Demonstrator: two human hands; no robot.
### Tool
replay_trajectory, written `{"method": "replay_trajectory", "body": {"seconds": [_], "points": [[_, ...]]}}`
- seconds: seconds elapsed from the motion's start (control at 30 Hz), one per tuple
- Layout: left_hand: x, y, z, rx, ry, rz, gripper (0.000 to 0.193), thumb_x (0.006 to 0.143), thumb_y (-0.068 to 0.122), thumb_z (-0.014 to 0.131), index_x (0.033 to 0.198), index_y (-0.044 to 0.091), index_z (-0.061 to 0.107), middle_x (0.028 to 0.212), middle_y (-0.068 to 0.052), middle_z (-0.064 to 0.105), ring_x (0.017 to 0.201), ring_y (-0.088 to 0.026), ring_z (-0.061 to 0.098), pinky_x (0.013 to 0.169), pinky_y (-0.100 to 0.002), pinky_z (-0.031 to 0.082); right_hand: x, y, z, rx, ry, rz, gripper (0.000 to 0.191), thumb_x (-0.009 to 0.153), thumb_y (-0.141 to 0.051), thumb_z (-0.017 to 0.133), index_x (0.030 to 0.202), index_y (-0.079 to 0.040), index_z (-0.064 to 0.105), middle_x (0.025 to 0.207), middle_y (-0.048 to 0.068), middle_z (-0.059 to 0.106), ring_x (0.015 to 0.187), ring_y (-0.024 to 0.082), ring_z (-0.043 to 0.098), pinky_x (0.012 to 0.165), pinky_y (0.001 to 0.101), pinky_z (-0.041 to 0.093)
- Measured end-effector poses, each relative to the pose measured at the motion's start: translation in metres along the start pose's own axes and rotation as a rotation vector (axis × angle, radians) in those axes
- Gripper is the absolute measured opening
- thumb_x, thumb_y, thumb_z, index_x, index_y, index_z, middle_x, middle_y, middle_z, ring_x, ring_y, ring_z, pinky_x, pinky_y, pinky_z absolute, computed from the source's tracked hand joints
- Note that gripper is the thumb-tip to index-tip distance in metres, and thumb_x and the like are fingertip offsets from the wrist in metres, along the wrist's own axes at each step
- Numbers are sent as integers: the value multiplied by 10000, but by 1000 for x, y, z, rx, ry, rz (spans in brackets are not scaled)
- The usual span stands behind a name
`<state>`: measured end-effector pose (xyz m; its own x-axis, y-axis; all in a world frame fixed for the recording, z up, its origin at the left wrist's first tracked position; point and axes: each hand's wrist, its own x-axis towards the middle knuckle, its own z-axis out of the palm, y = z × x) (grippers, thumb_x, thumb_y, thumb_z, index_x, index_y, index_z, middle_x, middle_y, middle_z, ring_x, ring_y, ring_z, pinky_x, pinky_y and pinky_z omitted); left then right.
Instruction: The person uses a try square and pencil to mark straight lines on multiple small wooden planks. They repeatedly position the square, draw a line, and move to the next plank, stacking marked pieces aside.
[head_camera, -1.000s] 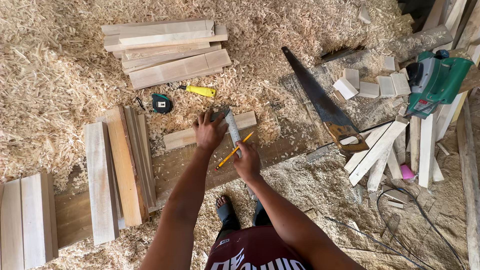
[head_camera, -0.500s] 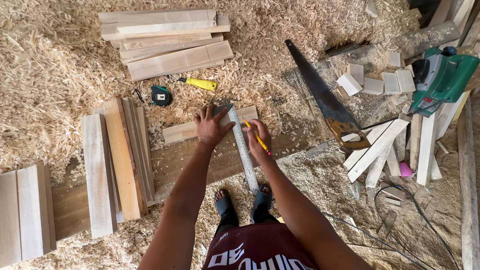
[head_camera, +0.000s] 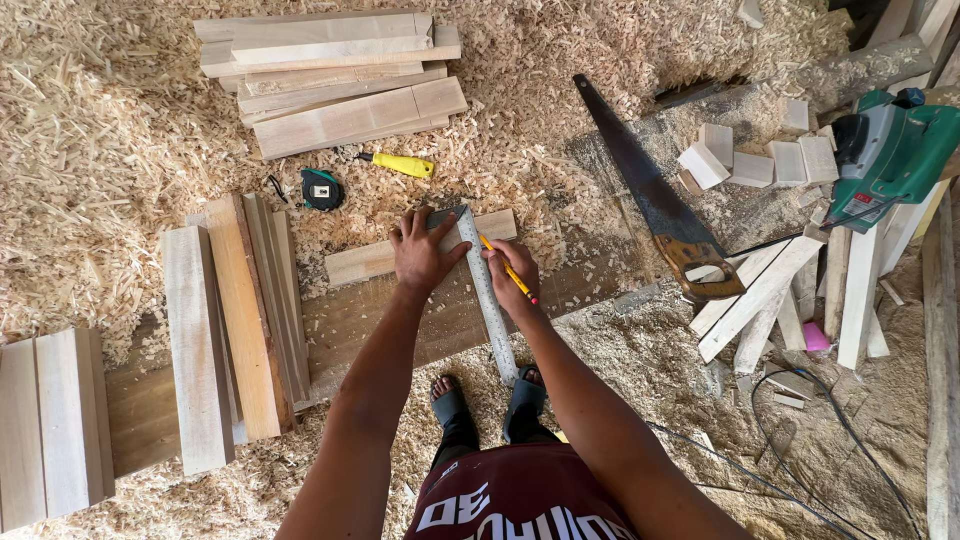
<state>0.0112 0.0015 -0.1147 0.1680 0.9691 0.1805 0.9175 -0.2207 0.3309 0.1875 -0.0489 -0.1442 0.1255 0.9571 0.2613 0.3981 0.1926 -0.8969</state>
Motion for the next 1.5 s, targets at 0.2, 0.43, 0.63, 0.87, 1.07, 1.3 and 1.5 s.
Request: {"method": "replay_trajectory", "body": {"seconds": [0.2, 0.43, 0.63, 0.87, 1.07, 1.3, 1.5], "points": [[0, 1, 0, 0, 12, -15, 668, 747, 673, 801, 1321, 348, 694, 1498, -131, 493, 1418, -388, 364, 1112, -691, 296, -7, -2, -2, -136, 65, -139, 182, 955, -77, 668, 1115, -10, 725, 902, 101, 773, 881, 274, 674, 821, 389, 525], [2, 1, 1, -37, -23, -53, 661, 722, 653, 820, 1300, 354, 706, 1504, -130, 490, 1416, -372, 362, 1115, -662, 307, -3, -1, 0, -181, 103, -155, 167, 946, -79, 678, 1085, -1, 728, 866, 172, 684, 800, 302, 624, 727, 416, 511], [2, 2, -1, -36, -39, -56, 668, 721, 651, 823, 1304, 347, 701, 1503, -128, 486, 1405, -372, 359, 1108, -648, 315, -2, -6, -3, -234, 102, -148, 144, 944, -103, 681, 1048, -19, 736, 842, 170, 697, 768, 313, 626, 691, 422, 508], [3, 2, -3, -33, -42, -55, 673, 739, 649, 809, 1326, 342, 693, 1506, -121, 469, 1419, -350, 349, 1122, -644, 296, 38, -7, 2, -172, -97, 59, 154, 993, -115, 621, 1056, -23, 728, 756, 128, 712, 582, 209, 662, 491, 357, 499], [2, 3, -3, -36, -100, -82, 678, 759, 666, 786, 1344, 343, 672, 1521, -98, 458, 1411, -326, 348, 1144, -625, 292, 8, 8, -23, -76, -169, 36, 115, 983, -60, 612, 975, -3, 711, 726, 88, 710, 518, 133, 608, 416, 295, 463], [3, 3, -3, 28, -101, -83, 688, 772, 690, 755, 1368, 371, 632, 1544, -121, 413, 1441, -372, 292, 1128, -659, 272, -35, -10, -10, -273, 87, -394, 445, 855, -46, 755, 1285, -34, 643, 1056, 159, 706, 993, 292, 637, 875, 422, 563], [-6, -1, -5, 5, -30, -7, 726, 793, 639, 759, 1427, 331, 584, 1600, -147, 354, 1459, -405, 284, 1111, -681, 248, -41, -23, 18, -418, -53, 30, 609, 763, -87, 837, 1298, -10, 557, 1138, 195, 628, 1075, 343, 616, 901, 468, 537]]}}
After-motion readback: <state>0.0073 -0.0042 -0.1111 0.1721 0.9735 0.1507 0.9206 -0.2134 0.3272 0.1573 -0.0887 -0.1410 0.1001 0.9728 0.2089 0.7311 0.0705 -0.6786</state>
